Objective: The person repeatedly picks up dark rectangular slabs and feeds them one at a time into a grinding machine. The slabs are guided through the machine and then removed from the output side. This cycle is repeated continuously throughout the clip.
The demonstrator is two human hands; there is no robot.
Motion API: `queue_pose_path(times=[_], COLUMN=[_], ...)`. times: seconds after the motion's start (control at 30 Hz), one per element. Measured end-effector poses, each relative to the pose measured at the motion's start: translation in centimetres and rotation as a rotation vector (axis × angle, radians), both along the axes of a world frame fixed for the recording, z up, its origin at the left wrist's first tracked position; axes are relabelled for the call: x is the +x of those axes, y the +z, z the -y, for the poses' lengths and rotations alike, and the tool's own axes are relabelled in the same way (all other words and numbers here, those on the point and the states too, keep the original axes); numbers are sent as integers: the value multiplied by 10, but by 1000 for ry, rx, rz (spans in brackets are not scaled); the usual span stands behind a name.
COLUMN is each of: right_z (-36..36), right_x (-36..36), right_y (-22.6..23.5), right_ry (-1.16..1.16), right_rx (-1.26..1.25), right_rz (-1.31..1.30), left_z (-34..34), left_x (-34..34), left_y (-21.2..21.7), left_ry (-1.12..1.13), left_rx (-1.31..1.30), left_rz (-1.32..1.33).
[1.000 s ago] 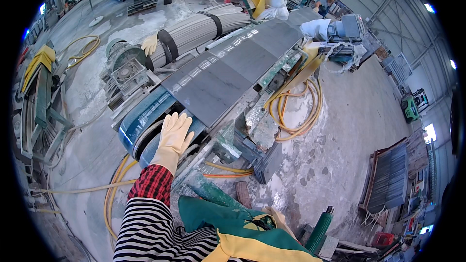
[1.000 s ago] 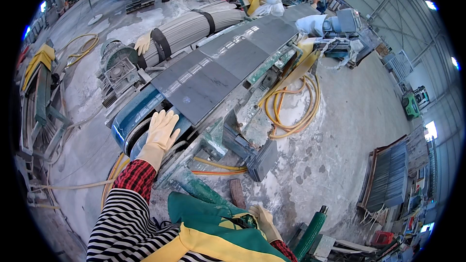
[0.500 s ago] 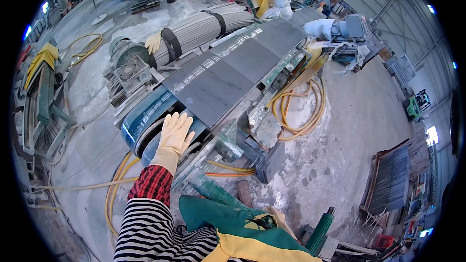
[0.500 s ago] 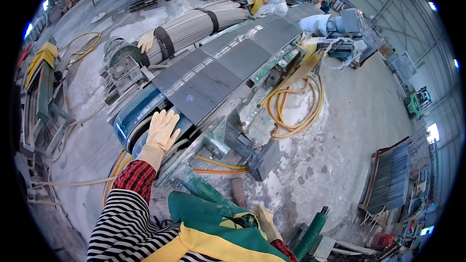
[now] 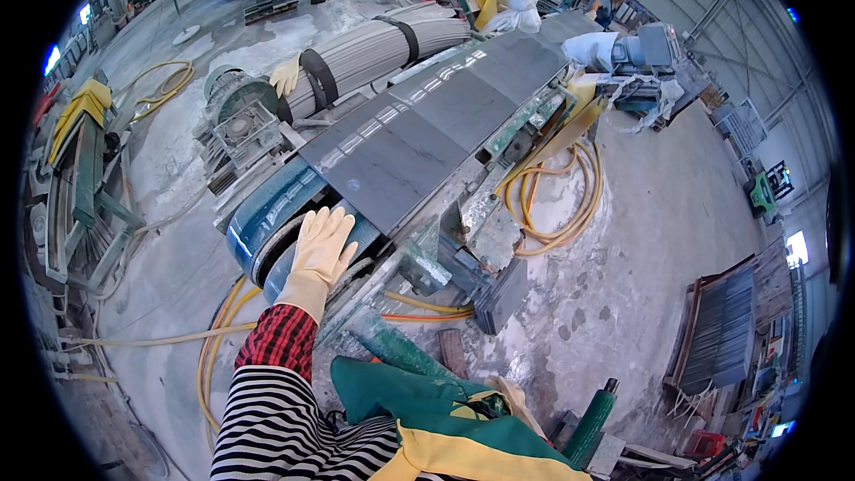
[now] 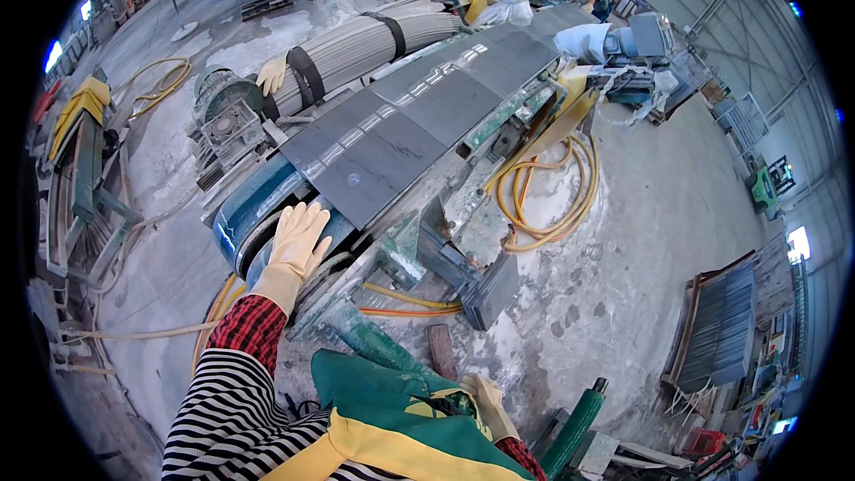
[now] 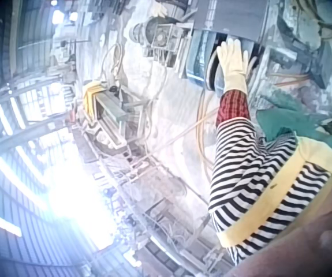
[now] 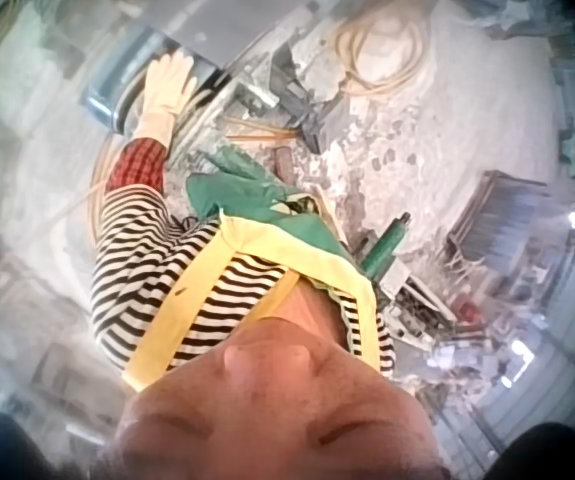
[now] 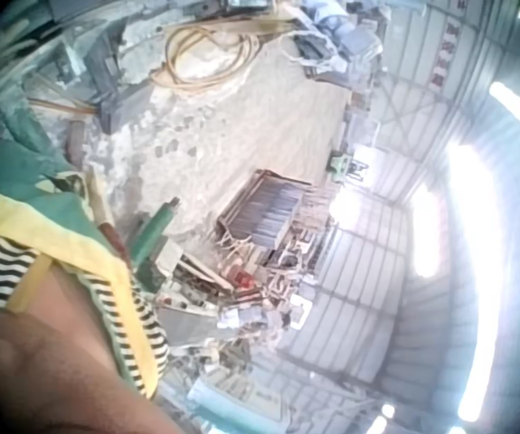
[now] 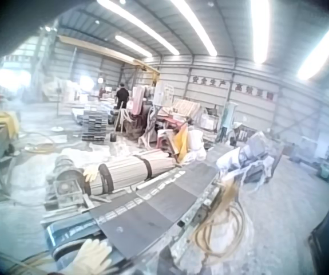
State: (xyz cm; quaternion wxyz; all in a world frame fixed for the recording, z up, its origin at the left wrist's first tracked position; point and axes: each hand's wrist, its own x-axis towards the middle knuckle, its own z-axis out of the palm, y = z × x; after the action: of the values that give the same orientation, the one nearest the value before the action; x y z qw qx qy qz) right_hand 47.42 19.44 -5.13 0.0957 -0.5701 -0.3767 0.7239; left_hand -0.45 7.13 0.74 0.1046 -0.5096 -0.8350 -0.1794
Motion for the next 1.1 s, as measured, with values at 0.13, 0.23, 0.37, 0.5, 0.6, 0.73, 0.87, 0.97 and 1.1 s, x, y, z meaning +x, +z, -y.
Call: queue_pose_path(times=[0.13,0.23,0.37,0.5,0.6,0.73,0.87,0.97,1.1], right_z=[-2,-7,-6,-7,-7,-9,-7,-6,-6], right_x=[13,28,32,34,32,41,42,37,43], right_y=[-18,-41,-50,-52,-47,-60,-64,-58,-73], right_ry=[55,95,83,214,268,370,340,301,227], right_rx=[58,87,125,231,252,371,383,341,311], right_rz=[-16,-77,-39,109,162,115,75,74,61], left_z=[3,5,7,11,13,16,18,22,22], left_x=[0,1,2,4,4,4,5,4,5], left_y=[1,0,2,2,1,2,0,-1,-1], left_ry=[-4,-8,-8,6,5,5,7,8,9], left_rx=[8,17,15,19,17,20,34,33,41], left_rz=[-10,-13,-10,-2,1,-5,-4,-11,-16])
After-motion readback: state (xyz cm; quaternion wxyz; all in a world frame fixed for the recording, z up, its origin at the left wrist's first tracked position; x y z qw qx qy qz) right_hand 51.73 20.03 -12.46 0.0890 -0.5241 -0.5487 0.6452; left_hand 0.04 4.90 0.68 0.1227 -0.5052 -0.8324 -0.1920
